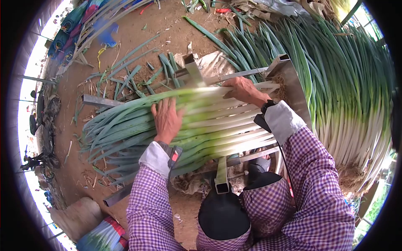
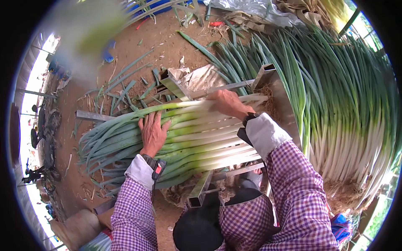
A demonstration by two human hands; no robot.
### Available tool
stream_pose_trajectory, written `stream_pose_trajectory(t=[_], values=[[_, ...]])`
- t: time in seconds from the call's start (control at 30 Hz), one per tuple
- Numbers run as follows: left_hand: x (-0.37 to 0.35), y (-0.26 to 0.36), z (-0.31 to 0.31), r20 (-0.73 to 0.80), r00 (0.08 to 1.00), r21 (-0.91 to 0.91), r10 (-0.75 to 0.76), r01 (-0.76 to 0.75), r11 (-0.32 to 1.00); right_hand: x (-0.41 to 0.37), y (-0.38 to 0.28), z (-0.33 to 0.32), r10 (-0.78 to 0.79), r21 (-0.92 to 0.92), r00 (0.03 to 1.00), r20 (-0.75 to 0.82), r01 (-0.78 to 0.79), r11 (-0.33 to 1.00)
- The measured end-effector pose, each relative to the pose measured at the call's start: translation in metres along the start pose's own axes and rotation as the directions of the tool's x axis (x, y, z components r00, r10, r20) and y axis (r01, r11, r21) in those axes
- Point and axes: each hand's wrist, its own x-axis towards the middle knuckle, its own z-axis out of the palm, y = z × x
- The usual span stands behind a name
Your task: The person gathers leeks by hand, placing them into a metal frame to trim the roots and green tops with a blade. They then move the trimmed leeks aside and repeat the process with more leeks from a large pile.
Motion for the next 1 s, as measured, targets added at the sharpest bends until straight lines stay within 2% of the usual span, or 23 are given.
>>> stream_pose_trajectory(t=[0.03,0.13,0.17,0.27,0.37,0.43,0.5,0.67,0.77,0.9,1.0], values=[[0.0,0.002,0.001,-0.023,1.0,0.016,-0.001,0.001,1.0,-0.001,-0.001,0.0,-0.016,-0.001,1.0,-0.003,0.016,1.0],[-0.001,0.01,0.002,0.069,0.995,0.038,-0.078,0.076,0.996,-0.005,-0.008,-0.002,-0.041,-0.022,0.998,-0.049,0.04,0.999],[-0.001,0.012,0.003,0.043,0.996,0.042,-0.073,0.072,0.997,-0.007,-0.01,-0.002,-0.046,-0.033,0.996,-0.072,0.043,0.999],[-0.003,0.01,0.008,-0.016,0.998,0.037,-0.059,0.059,0.998,-0.013,-0.022,0.002,-0.142,-0.26,0.973,-0.182,0.092,0.961],[-0.005,0.006,0.015,-0.048,0.998,0.029,-0.037,0.039,0.999,-0.018,-0.028,0.008,-0.304,-0.312,0.877,-0.373,0.19,0.931],[-0.006,0.008,0.017,-0.076,0.997,0.051,-0.01,0.014,0.999,-0.017,-0.026,0.01,-0.304,-0.316,0.872,-0.383,0.186,0.93],[-0.007,0.01,0.016,-0.029,0.998,0.059,-0.048,0.05,0.997,-0.012,-0.02,0.009,-0.318,-0.317,0.872,-0.371,0.203,0.926],[-0.011,0.009,0.024,-0.031,0.998,0.098,-0.06,0.062,0.993,-0.006,-0.005,0.013,-0.346,-0.207,0.864,-0.364,0.287,0.935],[-0.014,0.01,0.025,-0.026,0.997,0.118,-0.069,0.072,0.99,0.005,0.012,0.024,-0.391,-0.224,0.841,-0.373,0.328,0.918],[-0.015,0.014,0.022,-0.02,0.997,0.099,-0.08,0.082,0.992,0.013,0.032,0.028,-0.42,-0.138,0.853,-0.308,0.397,0.907],[-0.016,0.015,0.023,-0.026,0.997,0.087,-0.077,0.079,0.993,0.017,0.041,0.033,-0.355,0.003,0.883,-0.307,0.375,0.927]])
